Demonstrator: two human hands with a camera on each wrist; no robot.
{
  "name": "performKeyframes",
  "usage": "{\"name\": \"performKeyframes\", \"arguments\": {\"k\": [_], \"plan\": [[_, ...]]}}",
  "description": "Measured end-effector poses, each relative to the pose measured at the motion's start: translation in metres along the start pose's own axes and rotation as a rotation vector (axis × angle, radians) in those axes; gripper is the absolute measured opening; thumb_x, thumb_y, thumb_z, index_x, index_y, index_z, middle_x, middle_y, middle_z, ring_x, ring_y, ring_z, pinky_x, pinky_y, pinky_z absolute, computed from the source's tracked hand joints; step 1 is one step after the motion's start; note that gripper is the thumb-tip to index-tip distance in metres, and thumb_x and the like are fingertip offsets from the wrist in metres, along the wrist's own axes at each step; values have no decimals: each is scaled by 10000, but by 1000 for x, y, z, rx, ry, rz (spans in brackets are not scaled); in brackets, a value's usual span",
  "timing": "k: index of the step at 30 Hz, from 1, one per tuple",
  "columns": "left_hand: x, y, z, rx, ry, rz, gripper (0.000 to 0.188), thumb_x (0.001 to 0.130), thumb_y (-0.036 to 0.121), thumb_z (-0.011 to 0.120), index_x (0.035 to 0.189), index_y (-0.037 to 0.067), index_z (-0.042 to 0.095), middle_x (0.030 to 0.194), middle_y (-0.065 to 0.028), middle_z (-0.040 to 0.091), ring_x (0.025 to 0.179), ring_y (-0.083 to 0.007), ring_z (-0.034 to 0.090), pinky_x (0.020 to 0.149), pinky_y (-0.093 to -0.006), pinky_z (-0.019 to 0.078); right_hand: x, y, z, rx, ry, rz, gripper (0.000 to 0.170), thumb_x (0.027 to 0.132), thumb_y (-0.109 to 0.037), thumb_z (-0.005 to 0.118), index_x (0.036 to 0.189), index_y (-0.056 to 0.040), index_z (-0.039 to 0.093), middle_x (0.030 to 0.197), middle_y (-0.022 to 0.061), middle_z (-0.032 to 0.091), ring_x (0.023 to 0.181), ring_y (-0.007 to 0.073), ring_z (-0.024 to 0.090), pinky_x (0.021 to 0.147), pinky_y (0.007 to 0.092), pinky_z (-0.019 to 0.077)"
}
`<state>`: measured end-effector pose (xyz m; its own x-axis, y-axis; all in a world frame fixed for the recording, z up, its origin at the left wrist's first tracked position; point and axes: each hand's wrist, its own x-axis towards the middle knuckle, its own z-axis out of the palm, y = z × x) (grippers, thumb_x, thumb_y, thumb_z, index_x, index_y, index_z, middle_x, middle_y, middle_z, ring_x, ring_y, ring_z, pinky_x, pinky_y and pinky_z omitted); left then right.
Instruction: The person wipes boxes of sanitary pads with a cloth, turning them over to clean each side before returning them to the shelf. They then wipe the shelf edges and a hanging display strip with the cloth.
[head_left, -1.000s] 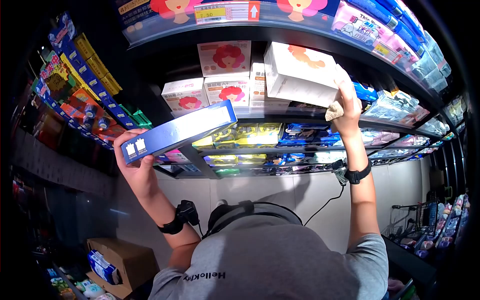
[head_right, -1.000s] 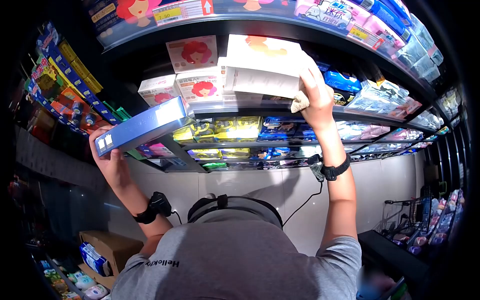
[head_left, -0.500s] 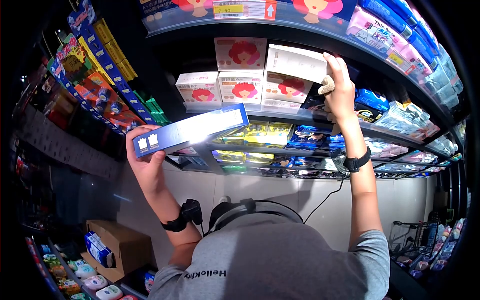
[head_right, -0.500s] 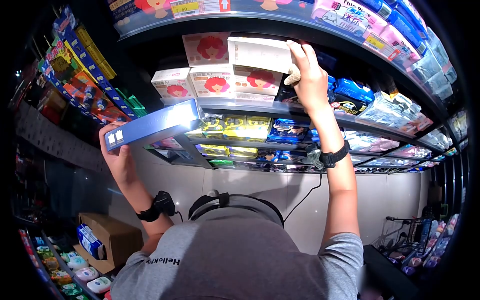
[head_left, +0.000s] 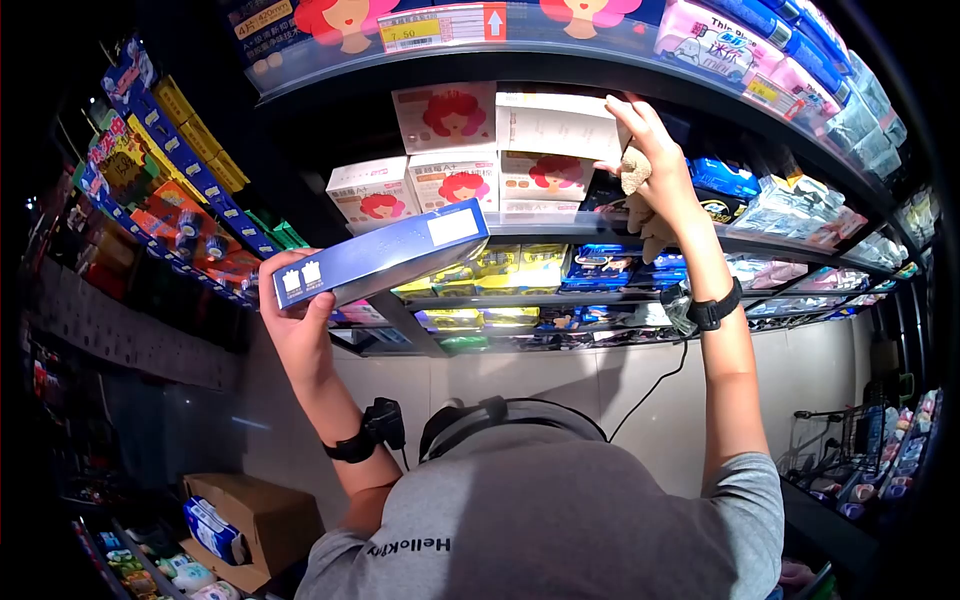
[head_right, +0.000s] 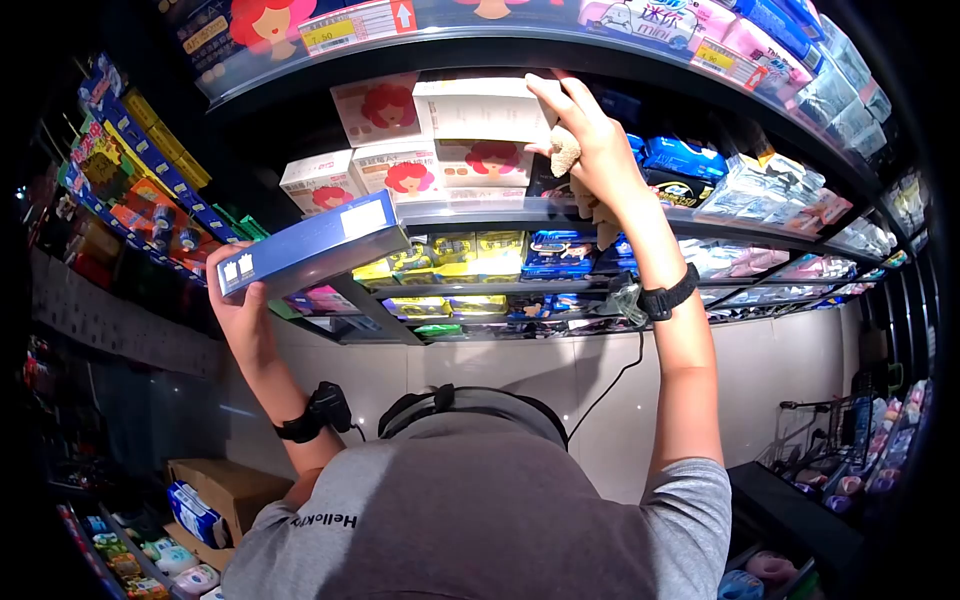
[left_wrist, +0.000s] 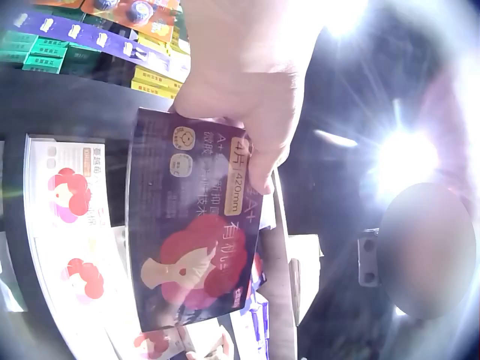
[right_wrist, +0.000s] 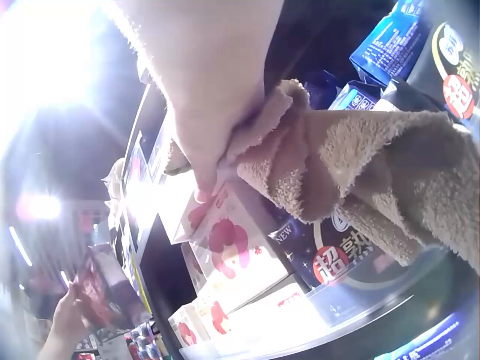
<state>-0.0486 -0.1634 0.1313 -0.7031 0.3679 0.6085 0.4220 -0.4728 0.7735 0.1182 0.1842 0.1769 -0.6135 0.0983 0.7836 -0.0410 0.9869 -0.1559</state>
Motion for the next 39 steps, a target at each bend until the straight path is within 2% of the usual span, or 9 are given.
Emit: {"name": "performKeyframes", "arguments": {"k": [10, 14, 17, 23, 29, 30, 34, 37, 39], "plan": [[0, -7, 10, -94, 54, 123, 501, 679, 198, 751, 1035, 34, 438, 988, -109, 502, 954, -193, 496, 853, -300, 396, -11, -4, 6, -203, 144, -17, 761, 642, -181, 741, 1301, -181, 360, 1298, 154, 401, 717, 308, 599, 628, 343, 507], [2, -4, 9, -66, 29, 215, 528, 638, 186, 783, 1004, 24, 439, 978, -132, 520, 945, -207, 523, 850, -306, 425, -32, -17, 10, -5, 165, 134, 859, 666, 6, 702, 1364, -205, 247, 1358, 177, 335, 527, 107, 452, 536, 235, 452], [6, -3, 9, -26, 16, 259, 537, 628, 199, 789, 997, 23, 440, 980, -138, 525, 936, -205, 527, 839, -304, 433, -46, -24, 15, -10, 252, 127, 734, 737, 79, 564, 1369, -83, 229, 1365, 126, 352, 554, 77, 356, 551, 196, 376], [15, -4, 10, -30, -51, 302, 555, 609, 236, 799, 980, 24, 445, 958, -147, 551, 913, -211, 524, 815, -311, 424, -58, -87, 26, 198, 80, 187, 418, 778, -67, 609, 1179, -7, 510, 1143, 165, 553, 994, 248, 571, 816, 291, 455], [23, -15, 16, -162, -162, 211, 578, 636, 266, 784, 1021, 37, 420, 976, -127, 542, 909, -178, 510, 810, -279, 412, -31, -145, 42, 952, 102, 437, 728, 613, 12, 711, 1273, -29, 406, 1242, 169, 480, 1102, 268, 502, 908, 328, 408], [23, -18, 16, -166, -145, 210, 577, 639, 272, 782, 1020, 38, 418, 973, -126, 542, 909, -178, 510, 810, -280, 412, -27, -140, 48, 627, 81, 144, 799, 558, 29, 736, 1279, -38, 397, 1235, 166, 485, 1120, 258, 488, 886, 325, 426], [25, -22, 9, -175, -46, 218, 560, 645, 266, 780, 1006, 42, 415, 961, -122, 539, 922, -193, 514, 823, -293, 417, -34, -150, 64, 786, 344, 525, 567, 870, -369, 512, 1247, 36, 391, 1163, 122, 533, 508, 25, 413, 550, 158, 366], [28, -19, -3, -119, -11, 252, 554, 641, 231, 783, 1009, 39, 417, 967, -126, 534, 930, -199, 517, 827, -298, 427, -38, -138, 65, 1035, 267, 659, 468, 940, -365, 328, 1166, 23, 459, 1023, 114, 564, 715, 77, 514, 716, 216, 404], [27, -18, -11, -74, 5, 278, 547, 634, 174, 785, 1016, 31, 420, 982, -132, 527, 942, -201, 519, 823, -296, 440, -36, -138, 62, 707, 66, 628, 427, 949, -327, 299, 997, 7, 561, 945, 89, 546, 855, 184, 521, 772, 293, 401]]}}
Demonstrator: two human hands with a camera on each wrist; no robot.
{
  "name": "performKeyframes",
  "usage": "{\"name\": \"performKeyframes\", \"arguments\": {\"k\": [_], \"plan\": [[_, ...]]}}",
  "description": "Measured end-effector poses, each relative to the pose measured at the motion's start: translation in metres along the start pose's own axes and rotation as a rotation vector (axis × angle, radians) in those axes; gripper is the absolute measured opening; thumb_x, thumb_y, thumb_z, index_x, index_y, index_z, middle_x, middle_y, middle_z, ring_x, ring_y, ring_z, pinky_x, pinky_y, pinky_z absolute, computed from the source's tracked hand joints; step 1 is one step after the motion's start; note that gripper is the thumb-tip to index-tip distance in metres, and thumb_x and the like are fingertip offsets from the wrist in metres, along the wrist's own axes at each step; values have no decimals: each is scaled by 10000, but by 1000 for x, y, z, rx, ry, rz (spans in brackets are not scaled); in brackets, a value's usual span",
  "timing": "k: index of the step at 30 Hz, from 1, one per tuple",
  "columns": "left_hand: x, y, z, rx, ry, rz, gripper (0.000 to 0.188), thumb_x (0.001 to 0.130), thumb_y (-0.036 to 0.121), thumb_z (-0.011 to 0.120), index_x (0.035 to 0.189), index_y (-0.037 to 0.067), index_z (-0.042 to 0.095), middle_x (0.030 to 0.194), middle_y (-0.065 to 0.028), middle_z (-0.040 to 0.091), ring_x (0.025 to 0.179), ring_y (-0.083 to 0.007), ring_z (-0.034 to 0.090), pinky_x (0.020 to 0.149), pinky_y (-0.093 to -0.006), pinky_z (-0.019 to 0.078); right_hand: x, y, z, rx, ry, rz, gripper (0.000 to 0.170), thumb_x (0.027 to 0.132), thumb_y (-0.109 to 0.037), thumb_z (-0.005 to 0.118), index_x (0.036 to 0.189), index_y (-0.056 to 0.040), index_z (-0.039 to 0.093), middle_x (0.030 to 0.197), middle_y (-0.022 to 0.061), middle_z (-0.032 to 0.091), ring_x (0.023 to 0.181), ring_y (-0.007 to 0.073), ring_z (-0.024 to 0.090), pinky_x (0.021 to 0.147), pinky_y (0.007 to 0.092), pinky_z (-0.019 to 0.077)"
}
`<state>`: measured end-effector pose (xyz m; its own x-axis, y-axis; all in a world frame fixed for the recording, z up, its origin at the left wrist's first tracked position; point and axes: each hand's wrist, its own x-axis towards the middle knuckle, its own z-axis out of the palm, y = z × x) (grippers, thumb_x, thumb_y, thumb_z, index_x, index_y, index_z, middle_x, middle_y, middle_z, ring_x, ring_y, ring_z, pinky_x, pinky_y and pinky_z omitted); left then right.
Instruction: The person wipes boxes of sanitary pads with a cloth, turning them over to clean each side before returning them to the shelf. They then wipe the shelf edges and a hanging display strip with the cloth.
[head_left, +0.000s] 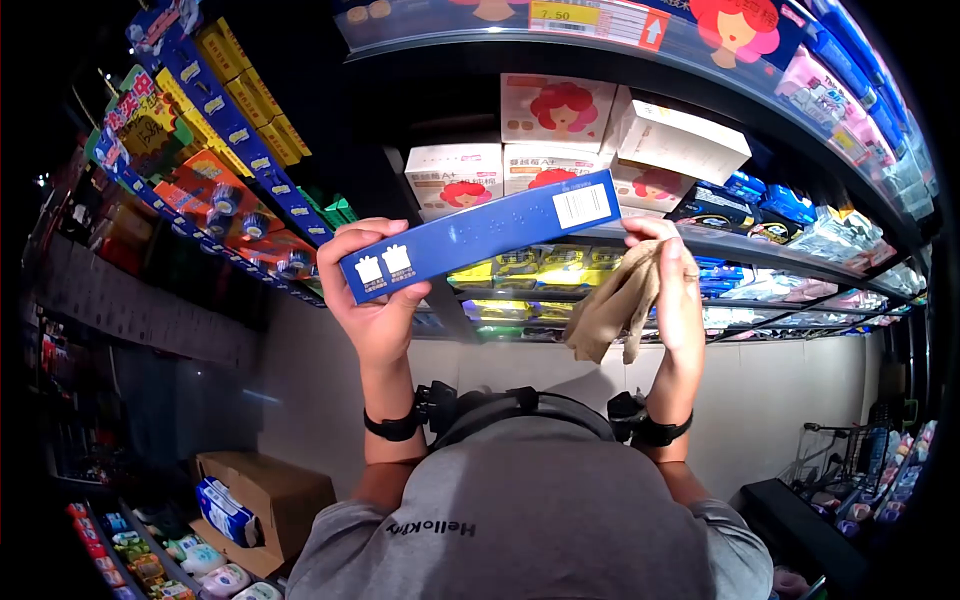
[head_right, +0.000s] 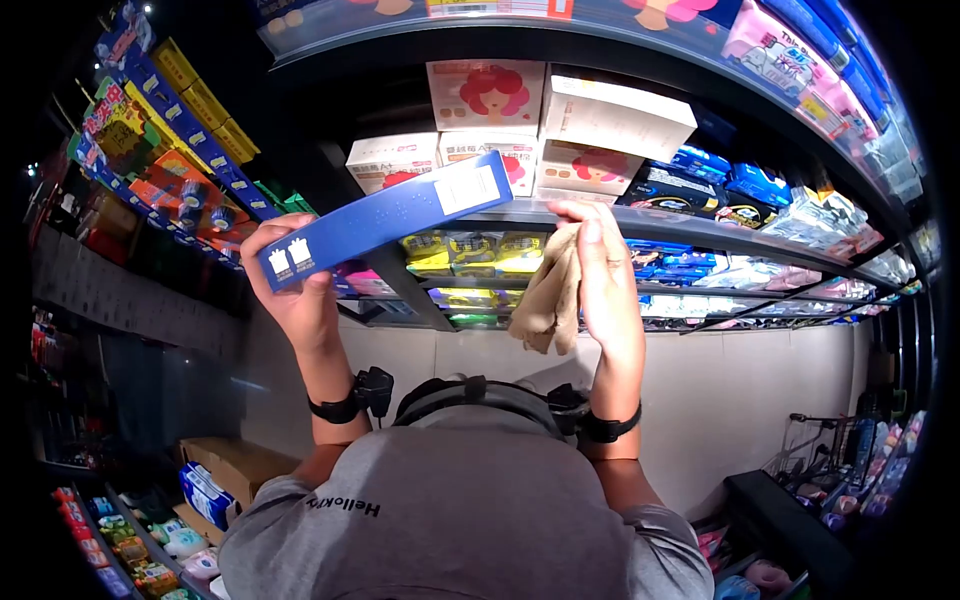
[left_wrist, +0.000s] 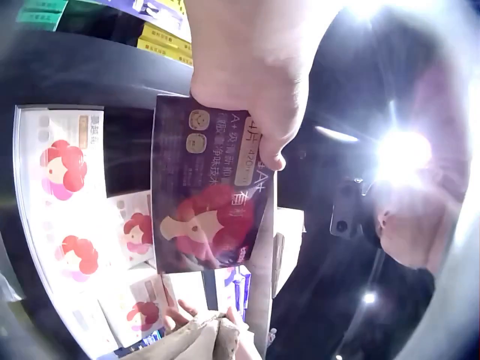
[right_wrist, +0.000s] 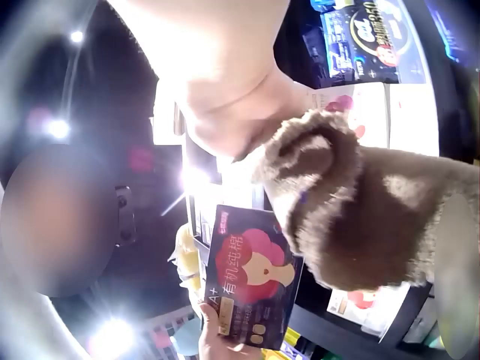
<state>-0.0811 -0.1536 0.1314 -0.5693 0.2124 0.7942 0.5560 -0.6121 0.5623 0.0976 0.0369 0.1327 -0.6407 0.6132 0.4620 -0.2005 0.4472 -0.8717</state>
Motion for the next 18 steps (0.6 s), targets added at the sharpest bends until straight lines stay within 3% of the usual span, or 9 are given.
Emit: {"name": "performKeyframes", "arguments": {"k": [2, 4, 6, 8, 10, 11, 12, 15, 18], "plan": [[-2, 3, -5, 72, 31, 24, 547, 628, 165, 787, 1015, 29, 426, 984, -133, 524, 941, -205, 521, 821, -296, 440, -5, -12, 3, -431, -51, 120, 415, 941, -325, 325, 911, 8, 569, 946, 131, 523, 839, 263, 525, 748, 317, 398], [-2, 4, -11, 132, 46, 72, 547, 621, 164, 790, 1011, 27, 432, 983, -132, 520, 943, -209, 523, 823, -296, 440, -9, -11, 9, -480, -76, 273, 439, 929, -349, 353, 777, 26, 524, 764, 210, 526, 678, 375, 489, 647, 362, 409], [-1, 9, -19, 217, 37, 113, 545, 615, 172, 793, 1006, 26, 442, 973, -137, 528, 925, -212, 528, 814, -298, 436, -8, -1, 5, -560, -250, 371, 469, 921, -378, 369, 740, 28, 519, 652, 211, 525, 608, 388, 462, 605, 372, 410], [-1, 13, -26, 257, 24, 138, 539, 611, 171, 795, 998, 25, 449, 965, -139, 537, 913, -210, 530, 804, -298, 436, -8, 11, -7, -420, -574, 403, 443, 906, -398, 417, 820, 13, 560, 688, 158, 576, 629, 245, 531, 639, 319, 431], [-1, 16, -29, 235, 25, 132, 540, 604, 169, 799, 992, 24, 453, 962, -138, 541, 907, -207, 528, 799, -296, 435, -11, 13, -10, -173, -656, 365, 406, 902, -381, 450, 966, 2, 567, 826, 93, 608, 779, 135, 542, 734, 276, 435], [-3, 17, -28, 205, 45, 107, 547, 599, 176, 802, 991, 25, 452, 963, -139, 542, 905, -207, 528, 797, -292, 434, -9, 10, -13, 29, -690, 380, 419, 897, -365, 475, 1081, 6, 539, 950, 57, 592, 901, 107, 507, 816, 257, 413], [-5, 16, -29, 183, 65, 96, 550, 595, 183, 805, 988, 27, 453, 955, -138, 548, 899, -209, 528, 796, -294, 431, -10, 15, -19, 143, -711, 451, 503, 882, -383, 489, 1139, 49, 490, 1071, 108, 564, 978, 151, 518, 853, 276, 413], [-7, 15, -31, 222, 51, 117, 556, 595, 215, 806, 983, 30, 453, 945, -136, 554, 893, -210, 528, 792, -298, 428, -22, 16, -27, 840, -284, 449, 489, 881, -315, 499, 1223, 24, 410, 1185, 155, 506, 1082, 244, 505, 926, 369, 398], [-7, 18, -29, 244, 6, 153, 575, 602, 289, 799, 980, 35, 447, 930, -131, 556, 884, -209, 526, 781, -302, 427, -27, -3, -34, 706, -142, 96, 501, 911, -324, 425, 1257, 33, 362, 1234, 173, 460, 1142, 276, 453, 955, 409, 369]]}}
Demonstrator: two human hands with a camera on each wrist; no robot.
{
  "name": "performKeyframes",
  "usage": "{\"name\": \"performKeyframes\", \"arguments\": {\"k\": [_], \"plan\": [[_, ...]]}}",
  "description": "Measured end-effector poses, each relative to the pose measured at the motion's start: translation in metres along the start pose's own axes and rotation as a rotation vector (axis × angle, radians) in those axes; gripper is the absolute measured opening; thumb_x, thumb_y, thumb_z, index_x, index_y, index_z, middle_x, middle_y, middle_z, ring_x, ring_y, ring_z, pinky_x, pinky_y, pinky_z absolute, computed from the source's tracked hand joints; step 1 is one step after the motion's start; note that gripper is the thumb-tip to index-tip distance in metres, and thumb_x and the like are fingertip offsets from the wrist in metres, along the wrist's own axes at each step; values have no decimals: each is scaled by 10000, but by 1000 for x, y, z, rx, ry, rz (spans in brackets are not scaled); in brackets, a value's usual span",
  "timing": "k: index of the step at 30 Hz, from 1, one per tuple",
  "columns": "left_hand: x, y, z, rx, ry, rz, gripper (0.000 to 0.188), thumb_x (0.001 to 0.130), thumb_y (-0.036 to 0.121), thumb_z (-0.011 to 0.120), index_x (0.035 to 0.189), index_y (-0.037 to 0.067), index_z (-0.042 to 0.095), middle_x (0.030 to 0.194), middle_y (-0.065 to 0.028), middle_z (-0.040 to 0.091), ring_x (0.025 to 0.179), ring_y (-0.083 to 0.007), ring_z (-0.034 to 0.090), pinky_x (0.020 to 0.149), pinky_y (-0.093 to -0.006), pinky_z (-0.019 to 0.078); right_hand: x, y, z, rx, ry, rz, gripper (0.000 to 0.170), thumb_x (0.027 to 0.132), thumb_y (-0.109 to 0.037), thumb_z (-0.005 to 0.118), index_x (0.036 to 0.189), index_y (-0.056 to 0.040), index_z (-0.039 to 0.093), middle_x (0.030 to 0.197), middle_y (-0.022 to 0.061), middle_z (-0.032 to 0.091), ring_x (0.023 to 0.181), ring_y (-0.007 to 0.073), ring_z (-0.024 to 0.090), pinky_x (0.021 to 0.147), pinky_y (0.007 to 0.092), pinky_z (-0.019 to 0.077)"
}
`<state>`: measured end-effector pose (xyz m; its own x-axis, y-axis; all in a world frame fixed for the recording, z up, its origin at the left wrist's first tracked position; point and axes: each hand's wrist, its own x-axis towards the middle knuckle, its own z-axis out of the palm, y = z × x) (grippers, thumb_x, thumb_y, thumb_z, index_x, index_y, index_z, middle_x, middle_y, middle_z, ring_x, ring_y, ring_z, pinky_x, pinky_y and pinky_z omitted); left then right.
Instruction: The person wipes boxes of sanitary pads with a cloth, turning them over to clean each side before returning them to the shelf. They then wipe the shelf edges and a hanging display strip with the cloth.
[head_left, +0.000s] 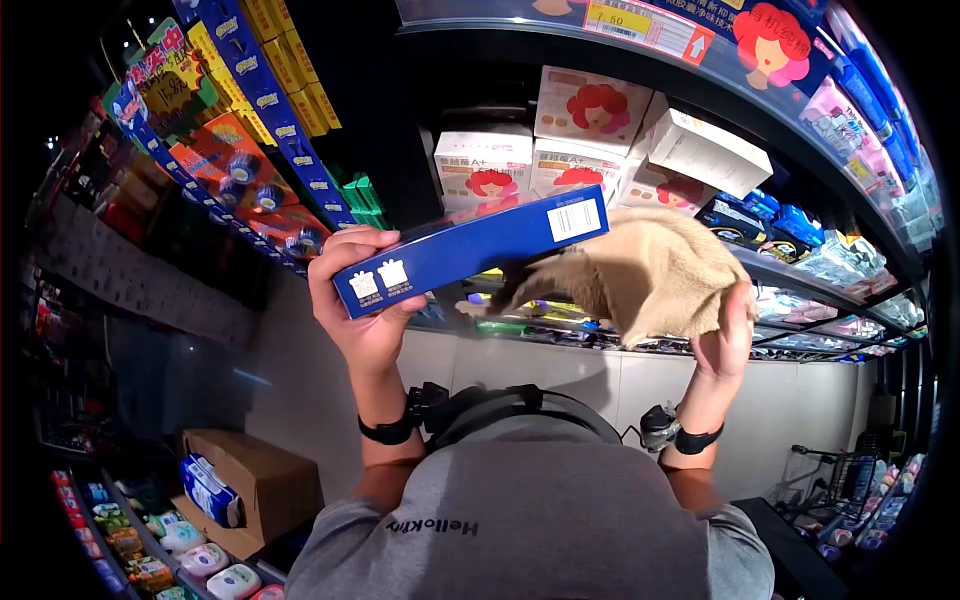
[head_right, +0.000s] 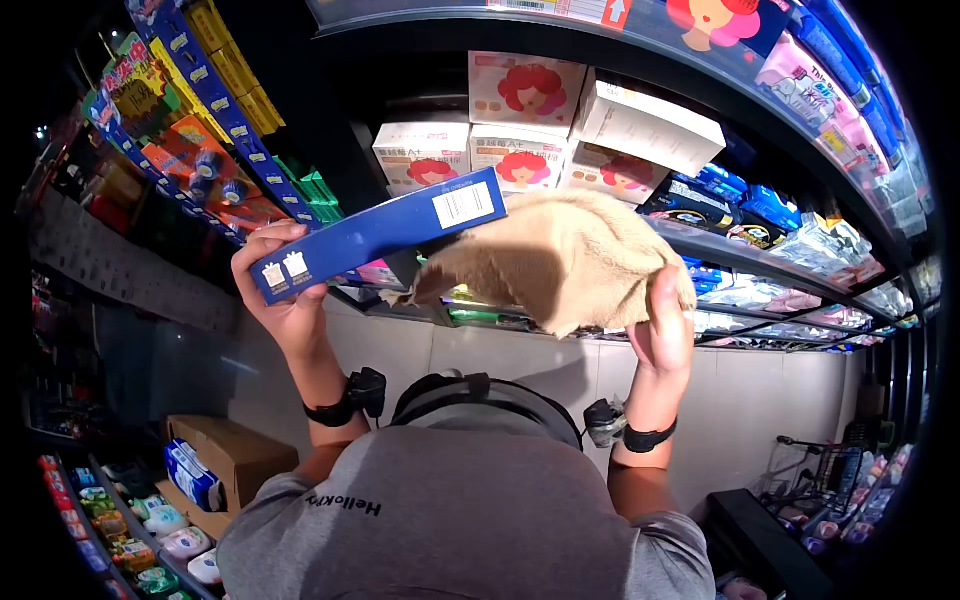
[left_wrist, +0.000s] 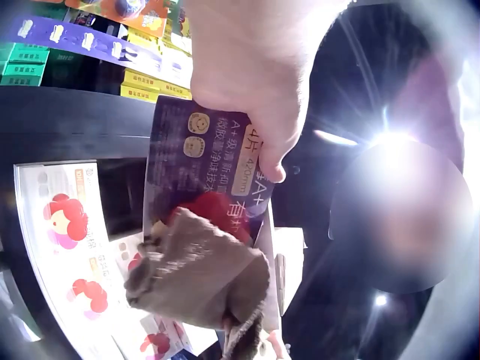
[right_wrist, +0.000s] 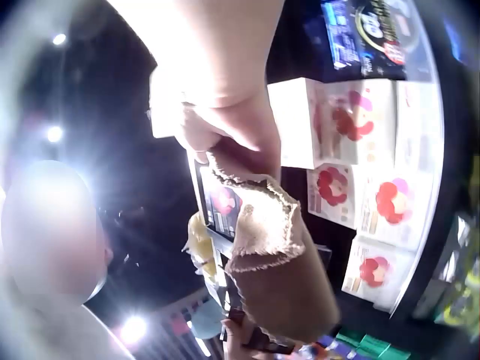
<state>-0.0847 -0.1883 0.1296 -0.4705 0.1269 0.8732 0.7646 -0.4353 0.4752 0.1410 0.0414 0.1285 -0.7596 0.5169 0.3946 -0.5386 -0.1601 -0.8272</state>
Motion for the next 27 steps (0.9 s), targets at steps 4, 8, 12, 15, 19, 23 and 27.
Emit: {"name": "performKeyframes", "arguments": {"k": [4, 8, 12, 15, 19, 23, 27], "plan": [[-4, 2, 10, -105, 47, -87, 597, 605, 309, 796, 991, 42, 427, 926, -120, 541, 882, -205, 522, 821, -321, 412, -2, 4, 45, -340, -76, -65, 840, 810, -543, 474, 1327, 67, 216, 1343, 207, 310, 1235, 277, 336, 1017, 358, 253], [-10, -2, 19, -235, 115, -105, 603, 605, 361, 790, 974, 58, 423, 917, -108, 537, 884, -187, 507, 906, -339, 342, 4, 52, 50, -406, -248, -122, 1002, 706, -644, 534, 1352, 25, 161, 1381, 243, 205, 1267, 313, 259, 1013, 387, 230], [-12, -1, 17, -218, 83, -137, 610, 621, 377, 777, 993, 63, 410, 929, -96, 511, 920, -187, 491, 927, -346, 328, 24, 52, 49, -450, -297, -278, 987, 670, -545, 654, 1350, -5, 185, 1376, 254, 205, 1243, 356, 286, 995, 402, 252], [-15, 0, 20, -269, 31, -206, 605, 653, 395, 749, 1019, 64, 397, 946, -85, 479, 948, -194, 471, 936, -353, 325, 31, 39, 53, -758, -178, -292, 847, 540, -135, 794, 1258, -3, 364, 1285, 208, 360, 1177, 342, 363, 976, 396, 285], [-18, 2, 36, -435, 69, -326, 623, 624, 300, 791, 1046, 57, 403, 915, -95, 512, 872, -169, 511, 889, -328, 360, 46, 36, 46, -634, -212, -372, 549, 552, -87, 784, 1032, 17, 539, 965, 112, 575, 868, 228, 563, 787, 316, 443], [-11, 7, 42, -57, 27, -162, 802, 701, 272, 728, 1287, 53, 226, 1136, -146, 430, 987, -215, 457, 866, -322, 374, 42, 43, 37, -619, -150, -254, 418, 566, -85, 777, 914, 7, 563, 912, 110, 580, 835, 205, 572, 751, 295, 444], [4, 29, 46, 480, -92, 90, 329, 741, 134, 645, 1058, 54, 607, 1267, -184, 296, 1139, -320, 363, 941, -381, 313, 43, 53, 34, -646, -109, -527, 355, 626, -117, 715, 918, -3, 550, 934, 137, 574, 873, 257, 571, 788, 334, 436]]}}
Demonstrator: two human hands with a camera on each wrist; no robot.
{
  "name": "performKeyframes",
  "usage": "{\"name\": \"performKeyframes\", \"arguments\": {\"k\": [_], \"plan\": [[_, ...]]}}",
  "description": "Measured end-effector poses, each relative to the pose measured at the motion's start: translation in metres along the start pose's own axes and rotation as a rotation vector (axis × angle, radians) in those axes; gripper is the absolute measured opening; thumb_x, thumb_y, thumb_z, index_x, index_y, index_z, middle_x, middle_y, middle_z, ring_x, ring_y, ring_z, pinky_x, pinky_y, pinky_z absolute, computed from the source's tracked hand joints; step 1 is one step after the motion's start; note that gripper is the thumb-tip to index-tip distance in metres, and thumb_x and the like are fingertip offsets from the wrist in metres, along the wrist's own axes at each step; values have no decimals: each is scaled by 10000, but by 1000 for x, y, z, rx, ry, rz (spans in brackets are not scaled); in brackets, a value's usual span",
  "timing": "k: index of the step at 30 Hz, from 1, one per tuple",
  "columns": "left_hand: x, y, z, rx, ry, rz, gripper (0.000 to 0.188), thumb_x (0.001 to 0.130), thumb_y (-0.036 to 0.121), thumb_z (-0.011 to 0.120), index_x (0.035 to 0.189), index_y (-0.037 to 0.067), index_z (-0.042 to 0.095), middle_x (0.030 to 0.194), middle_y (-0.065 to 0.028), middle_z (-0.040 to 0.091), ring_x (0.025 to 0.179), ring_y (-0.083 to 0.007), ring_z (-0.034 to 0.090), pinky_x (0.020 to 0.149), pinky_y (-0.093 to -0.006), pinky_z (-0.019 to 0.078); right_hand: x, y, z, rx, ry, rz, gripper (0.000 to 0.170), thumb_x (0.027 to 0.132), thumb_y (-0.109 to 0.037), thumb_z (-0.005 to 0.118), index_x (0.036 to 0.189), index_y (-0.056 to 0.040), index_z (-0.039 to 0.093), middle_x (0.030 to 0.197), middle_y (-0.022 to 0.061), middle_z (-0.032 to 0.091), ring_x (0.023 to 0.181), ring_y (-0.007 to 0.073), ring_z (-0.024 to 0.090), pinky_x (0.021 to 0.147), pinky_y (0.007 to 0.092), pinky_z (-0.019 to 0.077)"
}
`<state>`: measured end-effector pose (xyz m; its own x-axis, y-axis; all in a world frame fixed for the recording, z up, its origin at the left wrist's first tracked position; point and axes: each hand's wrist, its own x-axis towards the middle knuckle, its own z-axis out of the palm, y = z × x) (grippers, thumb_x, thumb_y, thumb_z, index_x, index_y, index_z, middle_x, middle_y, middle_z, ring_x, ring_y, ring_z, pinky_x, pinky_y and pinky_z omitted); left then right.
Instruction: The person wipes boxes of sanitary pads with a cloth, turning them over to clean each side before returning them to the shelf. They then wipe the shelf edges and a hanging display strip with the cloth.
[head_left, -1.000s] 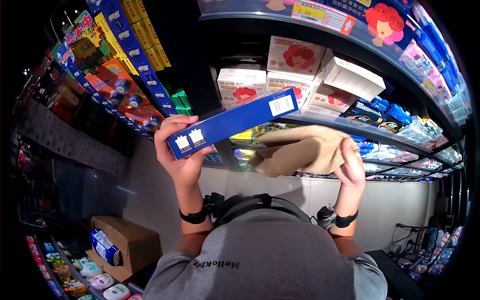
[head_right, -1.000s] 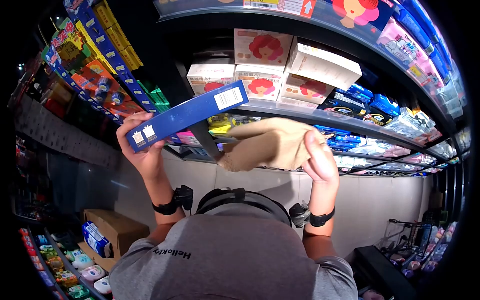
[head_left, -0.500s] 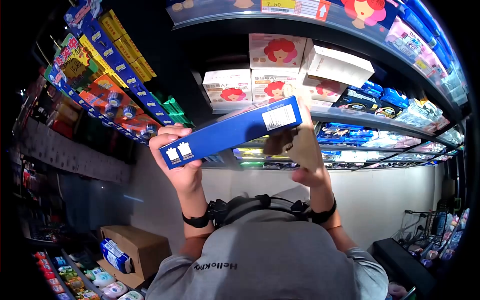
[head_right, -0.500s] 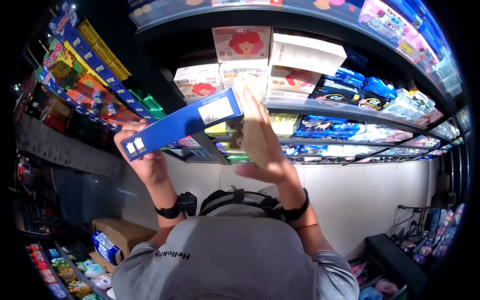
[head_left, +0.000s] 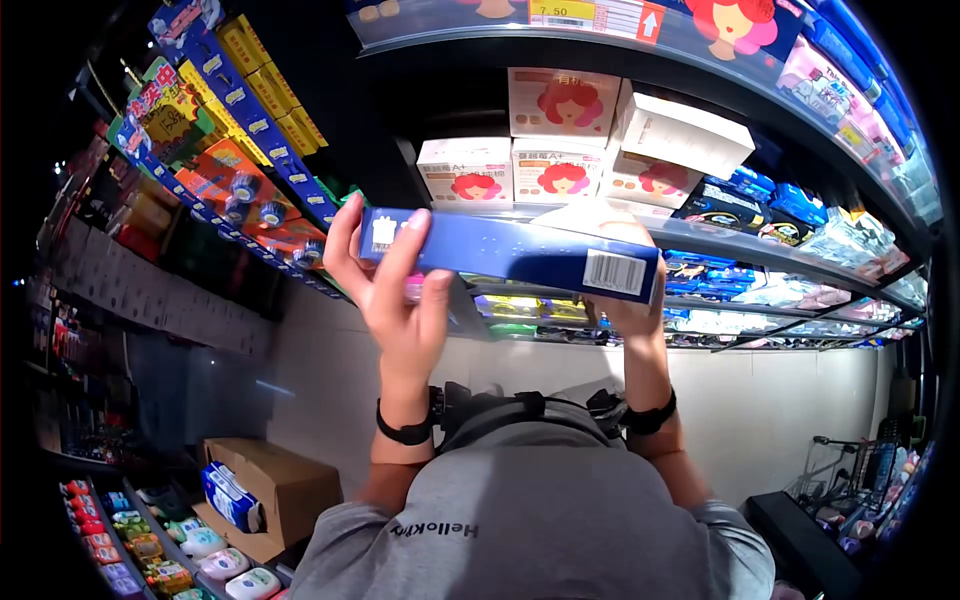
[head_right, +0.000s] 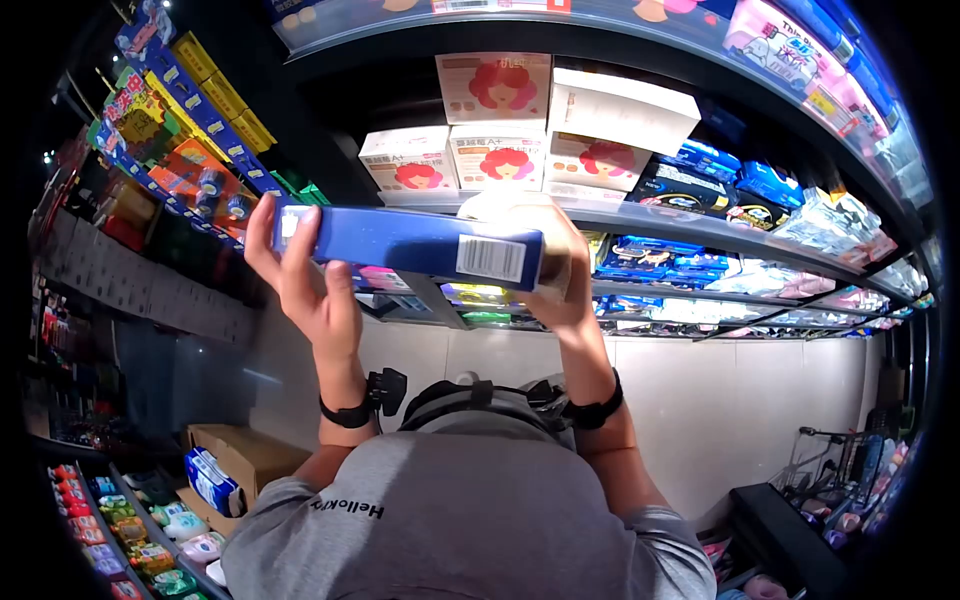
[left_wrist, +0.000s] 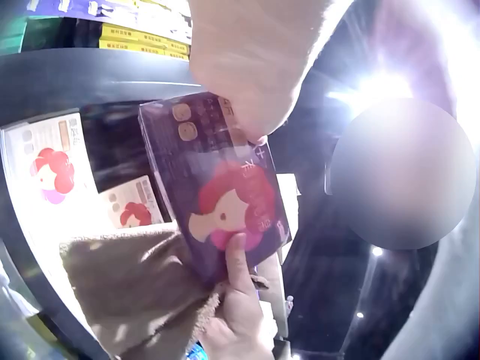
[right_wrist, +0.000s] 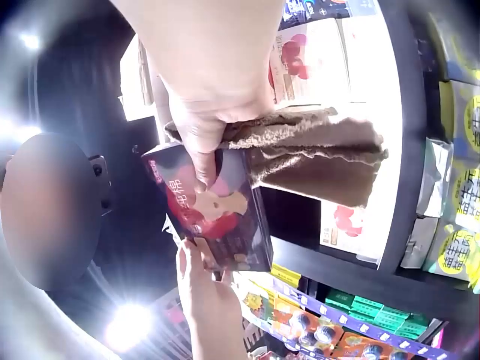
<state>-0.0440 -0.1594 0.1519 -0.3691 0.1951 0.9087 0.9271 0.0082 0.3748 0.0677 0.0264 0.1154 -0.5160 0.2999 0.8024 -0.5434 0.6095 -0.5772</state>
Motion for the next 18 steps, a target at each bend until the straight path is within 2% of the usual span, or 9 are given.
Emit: {"name": "performKeyframes", "arguments": {"k": [3, 5, 7, 9, 10, 11, 13, 16, 18], "plan": [[-3, 9, 3, 53, -47, 63, 406, 702, 125, 680, 1093, 57, 590, 1328, -171, 192, 1148, -322, 345, 932, -380, 331, -9, 4, 5, -54, 90, -71, 364, 647, -98, 700, 959, -18, 532, 988, 149, 562, 921, 269, 550, 822, 349, 422], [0, 12, 6, -43, -88, 41, 526, 678, 219, 716, 1148, 53, 549, 1373, -173, 87, 1208, -352, 286, 962, -396, 308, -13, 4, 14, 172, 192, -48, 372, 666, -135, 708, 971, -23, 527, 987, 149, 562, 924, 287, 545, 827, 379, 419], [2, 18, 18, -289, -48, -100, 655, 668, 345, 715, 1208, 49, 492, 1395, -181, 10, 1233, -366, 256, 979, -419, 282, -15, 1, 21, -86, 253, -169, 324, 760, -260, 639, 975, -40, 536, 977, 142, 566, 930, 310, 542, 832, 405, 420], [5, 24, 22, -267, -118, -141, 819, 635, 495, 700, 1263, 47, 424, 1410, -208, -106, 1254, -394, 222, 992, -446, 254, -14, -9, 32, -305, 289, -185, 292, 798, -277, 596, 967, -44, 550, 974, 136, 568, 927, 331, 542, 834, 420, 423], [8, 30, 21, -219, -158, -116, 861, 624, 514, 701, 1280, 48, 397, 1408, -221, -120, 1261, -401, 212, 992, -447, 254, -16, -11, 34, -471, 233, -263, 231, 804, -221, 588, 939, -34, 569, 983, 130, 566, 918, 347, 541, 829, 438, 427], [10, 34, 21, -170, -198, -91, 902, 613, 534, 702, 1297, 49, 370, 1406, -235, -135, 1267, -409, 203, 992, -447, 255, -17, -9, 41, -392, 295, -320, 229, 784, -141, 591, 976, -17, 580, 993, 132, 563, 933, 345, 534, 830, 433, 425], [12, 38, 31, -554, -77, -139, 896, 596, 372, 754, 1314, 49, 327, 1396, -294, -88, 1281, -435, 172, 997, -459, 246, -17, -13, 45, -417, 166, -225, 302, 749, -98, 609, 1036, -13, 565, 1003, 133, 556, 945, 347, 525, 840, 415, 416], [22, 41, 19, -297, -313, -27, 760, 579, 154, 683, 1271, 36, 391, 1381, -341, 23, 1282, -452, 178, 1001, -454, 240, -20, -20, 56, -344, 141, -147, 367, 736, -74, 609, 1093, -20, 543, 1069, 154, 507, 982, 352, 491, 842, 391, 404], [23, 39, 24, -440, -274, -55, 745, 562, 149, 689, 1245, 33, 418, 1375, -345, 70, 1269, -459, 209, 998, -448, 252, -21, -15, 59, -331, 212, -167, 397, 715, -74, 627, 1100, -23, 541, 1090, 166, 466, 991, 339, 470, 841, 390, 391]]}}
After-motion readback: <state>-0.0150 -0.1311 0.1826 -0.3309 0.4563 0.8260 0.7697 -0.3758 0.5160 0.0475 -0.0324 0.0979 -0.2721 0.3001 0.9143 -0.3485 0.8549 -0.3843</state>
